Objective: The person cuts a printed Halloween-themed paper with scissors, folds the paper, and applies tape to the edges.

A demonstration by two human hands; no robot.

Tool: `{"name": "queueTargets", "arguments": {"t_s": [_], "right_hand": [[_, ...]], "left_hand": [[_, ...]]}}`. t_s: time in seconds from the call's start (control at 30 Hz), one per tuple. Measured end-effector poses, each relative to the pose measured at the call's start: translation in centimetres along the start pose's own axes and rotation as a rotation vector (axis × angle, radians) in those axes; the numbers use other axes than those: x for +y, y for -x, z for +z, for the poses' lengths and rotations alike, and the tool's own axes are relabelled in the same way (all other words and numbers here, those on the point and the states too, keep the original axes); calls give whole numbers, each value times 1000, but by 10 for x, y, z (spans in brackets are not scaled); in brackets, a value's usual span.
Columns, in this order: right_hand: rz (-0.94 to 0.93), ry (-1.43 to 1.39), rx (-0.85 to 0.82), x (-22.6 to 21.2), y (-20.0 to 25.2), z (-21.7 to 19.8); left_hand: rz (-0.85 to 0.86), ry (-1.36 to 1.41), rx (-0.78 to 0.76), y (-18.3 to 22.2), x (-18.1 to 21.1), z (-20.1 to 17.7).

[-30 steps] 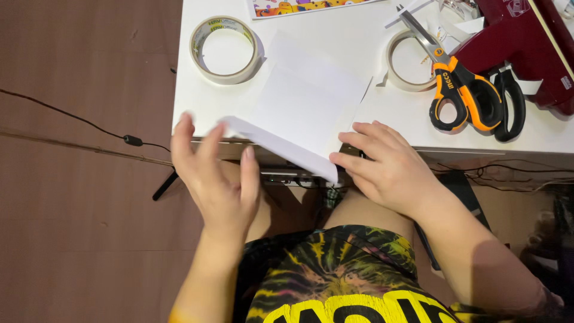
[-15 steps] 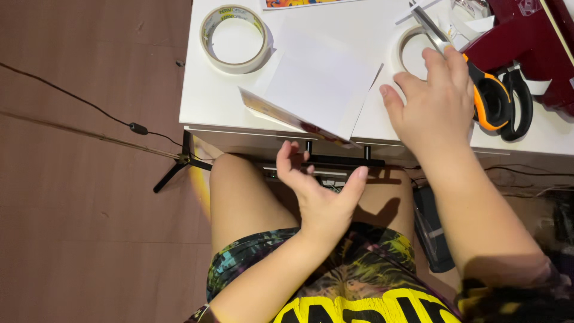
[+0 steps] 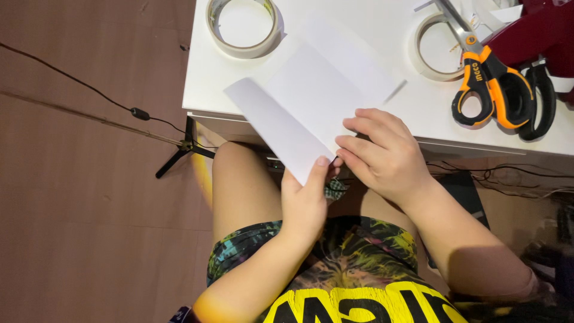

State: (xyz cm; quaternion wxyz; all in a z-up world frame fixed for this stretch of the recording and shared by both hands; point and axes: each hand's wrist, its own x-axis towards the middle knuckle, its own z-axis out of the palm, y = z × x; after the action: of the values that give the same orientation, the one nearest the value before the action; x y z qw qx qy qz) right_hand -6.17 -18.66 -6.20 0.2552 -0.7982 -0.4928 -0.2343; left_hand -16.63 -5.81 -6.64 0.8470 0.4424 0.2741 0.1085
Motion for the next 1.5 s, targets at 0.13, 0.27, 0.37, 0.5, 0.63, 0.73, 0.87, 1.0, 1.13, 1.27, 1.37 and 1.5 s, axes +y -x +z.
{"name": "queueTargets", "arguments": {"t_s": [0.13, 0.27, 0.37, 0.5, 0.63, 0.73, 0.87, 1.0, 1.13, 1.27, 1.37, 1.5], "right_hand": [[35, -100, 34, -19, 5, -3], [46, -122, 45, -41, 0, -13], [92, -83, 48, -51, -2, -21], [153, -22, 36, -60, 0, -29], [149, -22, 61, -66, -2, -30], [112, 43, 87, -66, 3, -26], [120, 29, 96, -68, 3, -27], [131, -26, 107, -67, 4, -27], [136, -100, 119, -61, 3, -26], [105, -64, 139, -52, 4, -28], [58, -14, 141, -36, 4, -39], [120, 275, 63, 16, 16, -72]], "left_hand": [[-145, 206, 55, 7, 11, -6], [-103, 130, 35, 8, 0, -18], [48, -11, -3, 15, 2, -20], [255, -189, -45, 23, -10, -25], [315, -208, -106, 27, -9, -30], [347, -210, -122, 29, -4, -26], [381, -214, -117, 29, 0, -27], [397, -222, -124, 29, -2, -28], [377, -188, -148, 30, -7, -29], [398, -227, -161, 30, -5, -29], [367, -187, -166, 32, -5, -29], [162, -79, -185, 32, 9, -29]]}}
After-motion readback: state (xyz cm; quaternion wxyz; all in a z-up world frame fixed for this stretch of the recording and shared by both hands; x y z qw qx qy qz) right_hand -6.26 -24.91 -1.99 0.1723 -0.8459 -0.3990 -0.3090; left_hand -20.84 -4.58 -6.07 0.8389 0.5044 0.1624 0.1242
